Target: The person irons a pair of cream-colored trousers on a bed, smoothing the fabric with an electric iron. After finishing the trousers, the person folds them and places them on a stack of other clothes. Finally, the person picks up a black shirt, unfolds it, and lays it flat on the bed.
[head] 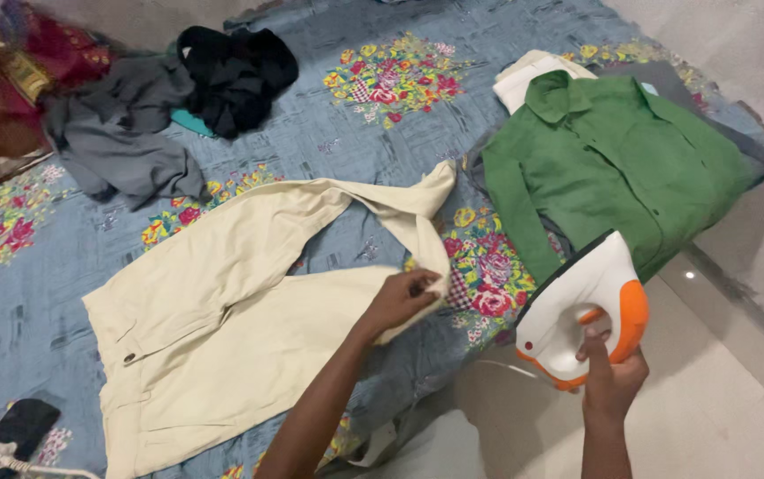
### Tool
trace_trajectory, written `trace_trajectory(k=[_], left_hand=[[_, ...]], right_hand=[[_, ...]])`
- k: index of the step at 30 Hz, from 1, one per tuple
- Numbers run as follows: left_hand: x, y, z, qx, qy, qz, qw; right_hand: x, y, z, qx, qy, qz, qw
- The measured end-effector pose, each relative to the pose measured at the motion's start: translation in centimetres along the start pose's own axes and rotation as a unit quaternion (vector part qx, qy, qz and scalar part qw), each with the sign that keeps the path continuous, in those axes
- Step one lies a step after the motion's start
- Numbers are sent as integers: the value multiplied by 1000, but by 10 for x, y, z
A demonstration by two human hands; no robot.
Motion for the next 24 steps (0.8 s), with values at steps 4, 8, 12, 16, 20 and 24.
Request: trace_trajectory(k=[4,8,12,16,20,24], left_hand=[[15,7,30,59,161,53,984],[20,54,7,-191,244,8,951],[46,110,-6,-285,306,-44,907],[98,158,14,-187,42,-174,966],[68,174,25,-115,-387,-106,909],[13,175,18,35,-652,-11,757]], right_hand=[[12,-4,-5,-30,50,11,998],[16,-11,-9,-54,50,29,997],[16,-18,-13,-30,98,-4,995],[7,-20,-26,-57,44,32,997],[4,-16,-25,-64,83,26,994],[8,-15,-24,-66,40,21,997]])
Point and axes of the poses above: each hand's wrist, its own y-axis towards the middle knuckle, its own z-axis out of the palm, x = y × z, the point moved 8 cm from there along y, towards the middle knuckle, and after that the axes turned 9 degrees about y, right-handed, at the moved point
